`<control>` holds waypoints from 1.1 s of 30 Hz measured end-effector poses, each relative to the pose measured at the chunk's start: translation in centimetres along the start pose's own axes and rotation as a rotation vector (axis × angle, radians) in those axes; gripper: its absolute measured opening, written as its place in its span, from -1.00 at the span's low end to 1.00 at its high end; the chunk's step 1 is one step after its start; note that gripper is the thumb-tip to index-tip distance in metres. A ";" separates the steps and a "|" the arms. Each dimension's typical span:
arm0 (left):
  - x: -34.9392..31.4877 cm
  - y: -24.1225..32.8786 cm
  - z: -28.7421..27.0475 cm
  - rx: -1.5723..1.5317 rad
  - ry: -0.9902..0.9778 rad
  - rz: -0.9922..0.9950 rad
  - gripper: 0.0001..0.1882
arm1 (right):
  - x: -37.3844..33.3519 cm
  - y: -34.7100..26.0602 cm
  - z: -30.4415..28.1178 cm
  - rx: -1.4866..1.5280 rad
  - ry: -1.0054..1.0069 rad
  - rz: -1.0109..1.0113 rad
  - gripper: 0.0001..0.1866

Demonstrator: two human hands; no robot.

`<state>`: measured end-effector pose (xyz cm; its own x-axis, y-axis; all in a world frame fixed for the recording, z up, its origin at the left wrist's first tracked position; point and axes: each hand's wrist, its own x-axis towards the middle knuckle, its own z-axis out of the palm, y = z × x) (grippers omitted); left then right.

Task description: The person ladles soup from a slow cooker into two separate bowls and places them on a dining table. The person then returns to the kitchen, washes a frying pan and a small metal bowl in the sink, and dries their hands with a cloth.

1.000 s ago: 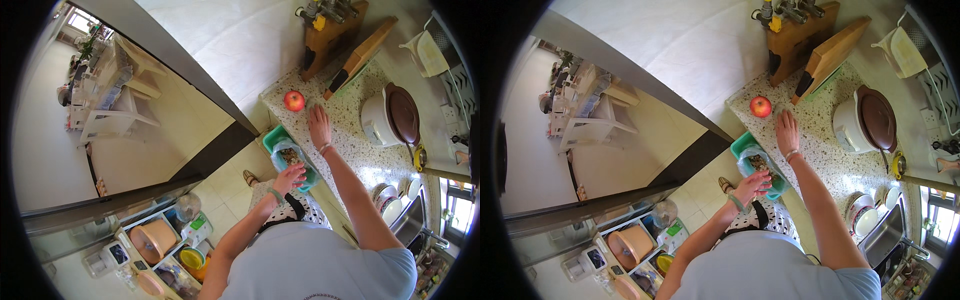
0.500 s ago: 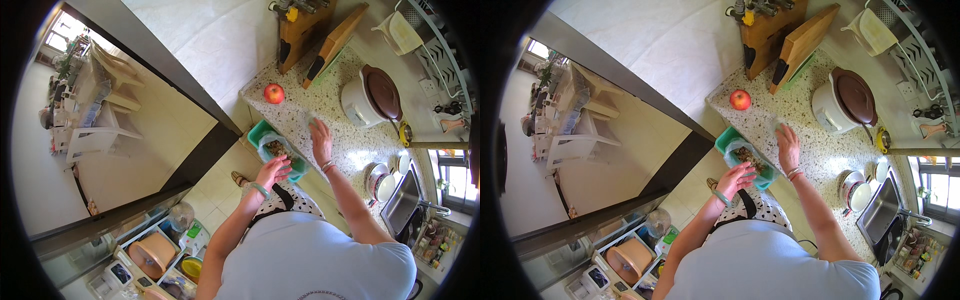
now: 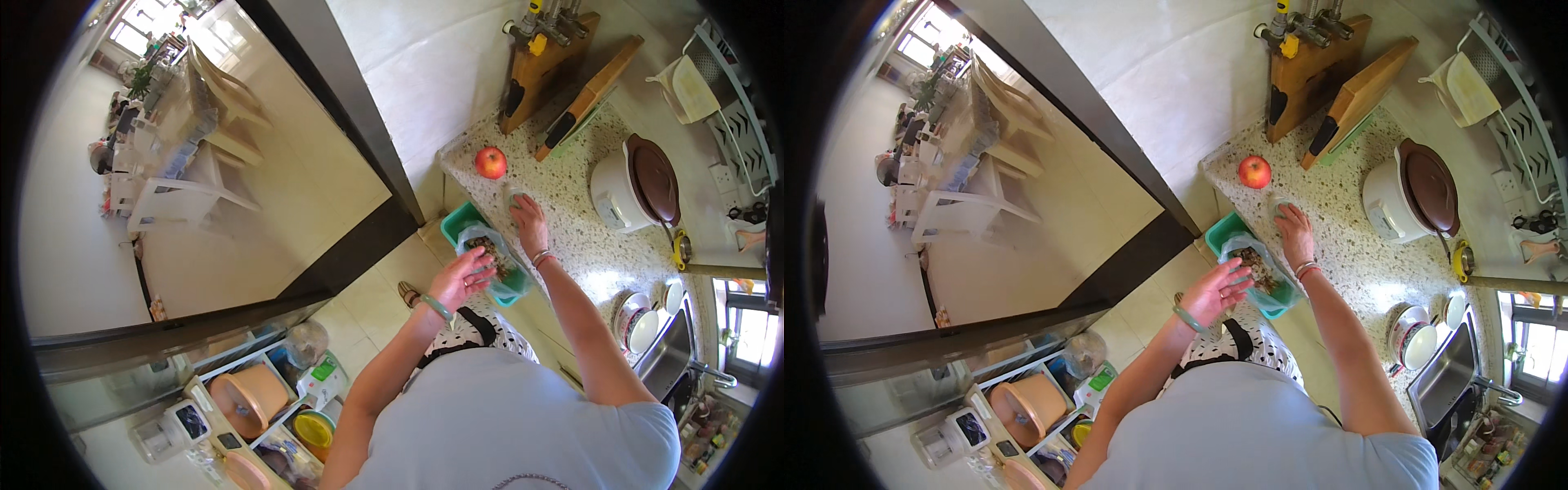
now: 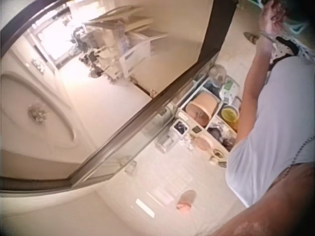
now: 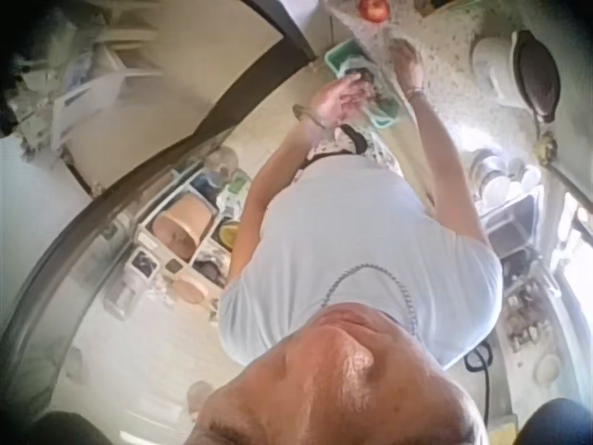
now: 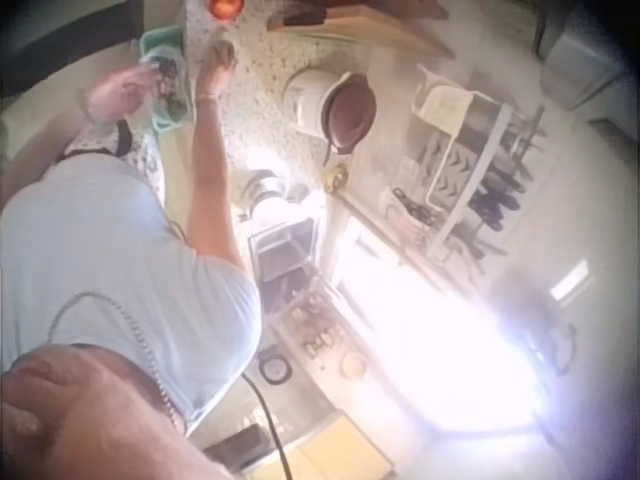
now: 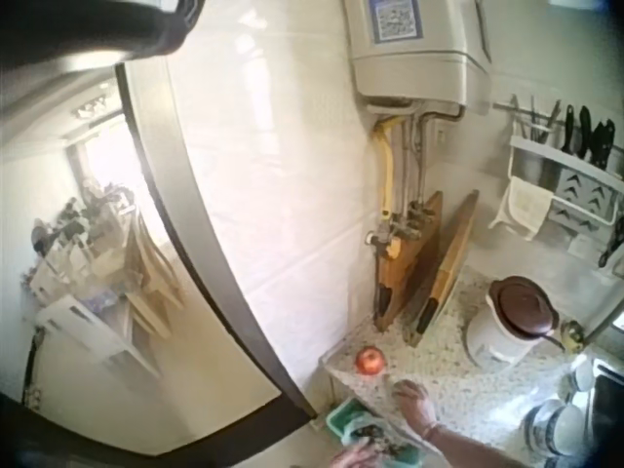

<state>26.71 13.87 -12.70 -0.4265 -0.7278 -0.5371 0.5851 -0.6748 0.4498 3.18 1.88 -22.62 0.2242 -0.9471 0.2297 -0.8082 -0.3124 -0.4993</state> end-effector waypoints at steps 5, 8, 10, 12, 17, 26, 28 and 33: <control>-2.9 2.5 -2.1 -0.199 -0.017 0.203 -0.29 | -0.1 -4.2 -1.8 -0.239 -0.025 0.091 -0.72; -4.9 4.3 -3.0 -0.374 -0.064 0.279 -0.24 | 0.2 -7.3 -2.4 0.081 -0.060 0.049 -0.55; -6.6 5.4 -4.7 -0.429 -0.110 0.345 -0.26 | 0.8 -13.8 -4.2 0.959 -0.369 0.385 -0.43; -8.2 6.5 -5.9 -0.408 -0.043 0.391 -0.27 | 1.2 -19.6 -3.8 1.605 -0.569 0.652 -0.31; -13.0 8.9 -11.4 -0.465 0.194 0.513 -0.44 | 3.1 -29.8 0.2 2.219 -0.803 0.916 -0.19; -20.8 15.2 -18.4 -0.535 0.282 0.750 -0.54 | 7.3 -42.6 6.7 2.151 -1.146 0.905 -0.20; -22.1 16.4 -19.9 -0.557 0.343 0.798 -0.54 | 8.4 -45.1 8.3 2.111 -1.208 0.891 -0.21; -23.8 19.7 -23.3 -0.608 0.469 0.905 -0.54 | 11.7 -50.2 12.1 2.011 -1.373 0.856 -0.17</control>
<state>64.46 20.80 -7.66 0.5313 -0.7091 -0.4636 0.8293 0.3234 0.4557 52.95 5.62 -5.01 0.9516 -0.1316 -0.2776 0.0991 0.9868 -0.1282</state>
